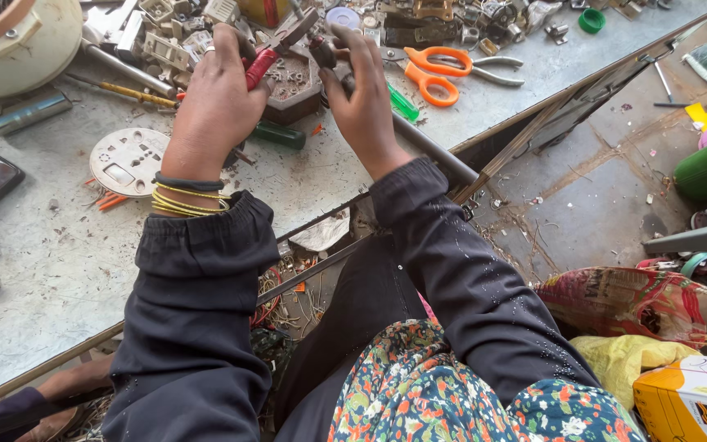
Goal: The person uses pliers and a hammer to disassemble and adjust small cylindrical electrical components on a cluttered workbench. They repeatedly strike parts, twist wires, and manipulate internal elements of the components.
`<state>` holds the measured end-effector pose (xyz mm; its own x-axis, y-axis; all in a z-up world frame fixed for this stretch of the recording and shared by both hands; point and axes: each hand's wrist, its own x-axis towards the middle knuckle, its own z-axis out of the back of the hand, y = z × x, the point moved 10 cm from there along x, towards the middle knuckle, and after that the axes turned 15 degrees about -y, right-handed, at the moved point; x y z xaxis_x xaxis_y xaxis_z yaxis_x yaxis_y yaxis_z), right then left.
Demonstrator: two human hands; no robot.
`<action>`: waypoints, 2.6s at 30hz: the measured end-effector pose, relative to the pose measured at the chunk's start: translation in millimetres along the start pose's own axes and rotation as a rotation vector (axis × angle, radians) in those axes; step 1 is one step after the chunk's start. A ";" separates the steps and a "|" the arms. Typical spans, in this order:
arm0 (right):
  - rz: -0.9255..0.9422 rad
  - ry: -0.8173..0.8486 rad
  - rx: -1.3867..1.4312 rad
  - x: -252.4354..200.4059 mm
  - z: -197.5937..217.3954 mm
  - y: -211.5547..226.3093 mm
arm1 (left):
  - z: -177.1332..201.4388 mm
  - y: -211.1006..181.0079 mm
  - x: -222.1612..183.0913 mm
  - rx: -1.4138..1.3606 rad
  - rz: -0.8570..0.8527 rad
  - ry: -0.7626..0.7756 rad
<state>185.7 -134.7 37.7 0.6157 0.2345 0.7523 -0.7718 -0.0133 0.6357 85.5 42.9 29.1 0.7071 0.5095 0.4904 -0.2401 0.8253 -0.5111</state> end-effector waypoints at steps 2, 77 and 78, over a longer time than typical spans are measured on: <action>0.028 0.004 -0.070 -4.1 14.5 12.5 | 7.1 -6.9 1.2 0.050 -0.031 -0.016; 0.073 0.213 -0.266 -16.0 86.8 99.8 | 39.0 -12.0 -4.9 0.216 -0.462 -0.566; 0.121 0.212 -0.263 -18.5 87.6 104.2 | 39.4 -14.9 -8.2 0.217 -0.469 -0.565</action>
<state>107.8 -225.6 105.2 0.4916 0.4439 0.7492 -0.8688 0.1909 0.4569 57.1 36.0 60.5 0.3338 0.0932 0.9380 -0.1654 0.9855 -0.0390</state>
